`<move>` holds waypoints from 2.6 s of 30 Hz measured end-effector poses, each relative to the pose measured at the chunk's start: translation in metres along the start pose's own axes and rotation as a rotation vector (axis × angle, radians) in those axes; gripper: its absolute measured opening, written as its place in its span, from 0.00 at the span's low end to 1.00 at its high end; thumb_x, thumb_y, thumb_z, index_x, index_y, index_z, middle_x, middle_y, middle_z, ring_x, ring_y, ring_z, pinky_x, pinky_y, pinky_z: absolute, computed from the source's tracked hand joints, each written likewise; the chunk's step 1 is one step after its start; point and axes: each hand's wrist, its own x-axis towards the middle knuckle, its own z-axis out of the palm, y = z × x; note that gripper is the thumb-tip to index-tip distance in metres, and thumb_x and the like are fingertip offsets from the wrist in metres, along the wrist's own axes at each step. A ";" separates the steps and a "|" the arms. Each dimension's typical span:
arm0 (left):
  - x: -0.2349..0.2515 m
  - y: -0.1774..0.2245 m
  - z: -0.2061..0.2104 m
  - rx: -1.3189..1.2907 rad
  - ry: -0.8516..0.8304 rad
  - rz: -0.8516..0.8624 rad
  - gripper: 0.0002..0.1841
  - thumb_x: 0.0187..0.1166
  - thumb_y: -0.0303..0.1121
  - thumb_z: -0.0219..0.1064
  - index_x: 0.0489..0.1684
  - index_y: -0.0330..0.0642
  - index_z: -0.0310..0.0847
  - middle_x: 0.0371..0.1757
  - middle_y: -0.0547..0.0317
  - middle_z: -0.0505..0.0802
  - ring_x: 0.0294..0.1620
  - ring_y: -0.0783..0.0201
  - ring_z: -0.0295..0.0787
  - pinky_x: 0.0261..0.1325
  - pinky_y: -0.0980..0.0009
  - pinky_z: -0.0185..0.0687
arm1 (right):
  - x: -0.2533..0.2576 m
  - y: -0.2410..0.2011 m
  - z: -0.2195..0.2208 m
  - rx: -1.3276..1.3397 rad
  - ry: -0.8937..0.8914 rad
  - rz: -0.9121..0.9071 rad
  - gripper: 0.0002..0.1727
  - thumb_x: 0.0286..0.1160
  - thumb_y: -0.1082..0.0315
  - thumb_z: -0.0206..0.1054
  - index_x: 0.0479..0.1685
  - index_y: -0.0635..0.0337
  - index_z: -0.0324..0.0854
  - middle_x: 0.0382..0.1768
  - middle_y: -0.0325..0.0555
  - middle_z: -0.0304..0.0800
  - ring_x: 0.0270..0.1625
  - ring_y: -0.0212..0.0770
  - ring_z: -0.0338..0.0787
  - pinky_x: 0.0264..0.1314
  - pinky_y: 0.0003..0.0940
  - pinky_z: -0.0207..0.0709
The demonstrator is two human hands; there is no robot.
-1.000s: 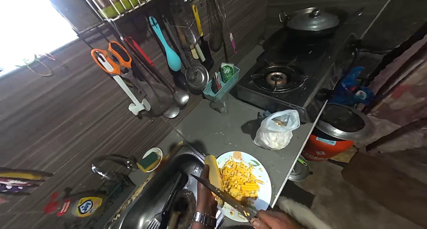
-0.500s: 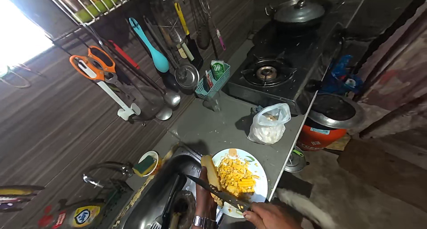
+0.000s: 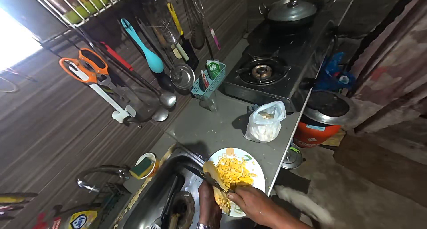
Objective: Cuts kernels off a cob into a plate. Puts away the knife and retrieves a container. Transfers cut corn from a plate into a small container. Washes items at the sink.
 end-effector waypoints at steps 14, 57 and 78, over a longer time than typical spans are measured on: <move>-0.003 0.005 -0.010 -0.017 0.002 0.032 0.19 0.93 0.38 0.50 0.51 0.30 0.83 0.40 0.43 0.93 0.40 0.56 0.93 0.45 0.58 0.92 | 0.004 0.001 0.003 -0.010 -0.017 0.014 0.45 0.88 0.30 0.34 0.54 0.61 0.85 0.47 0.58 0.92 0.58 0.57 0.92 0.63 0.61 0.82; -0.035 0.000 -0.020 0.096 0.050 -0.113 0.22 0.93 0.42 0.52 0.47 0.30 0.84 0.34 0.43 0.92 0.33 0.55 0.93 0.37 0.59 0.91 | 0.010 0.006 0.003 -0.001 -0.055 0.091 0.45 0.88 0.30 0.32 0.54 0.61 0.85 0.47 0.58 0.92 0.58 0.57 0.91 0.64 0.60 0.81; -0.060 0.003 -0.029 -0.011 -0.018 -0.192 0.22 0.94 0.42 0.47 0.55 0.32 0.81 0.38 0.42 0.92 0.33 0.54 0.93 0.36 0.59 0.91 | 0.019 0.001 0.001 0.203 -0.041 0.090 0.43 0.90 0.32 0.34 0.49 0.60 0.86 0.37 0.53 0.89 0.44 0.51 0.91 0.56 0.54 0.83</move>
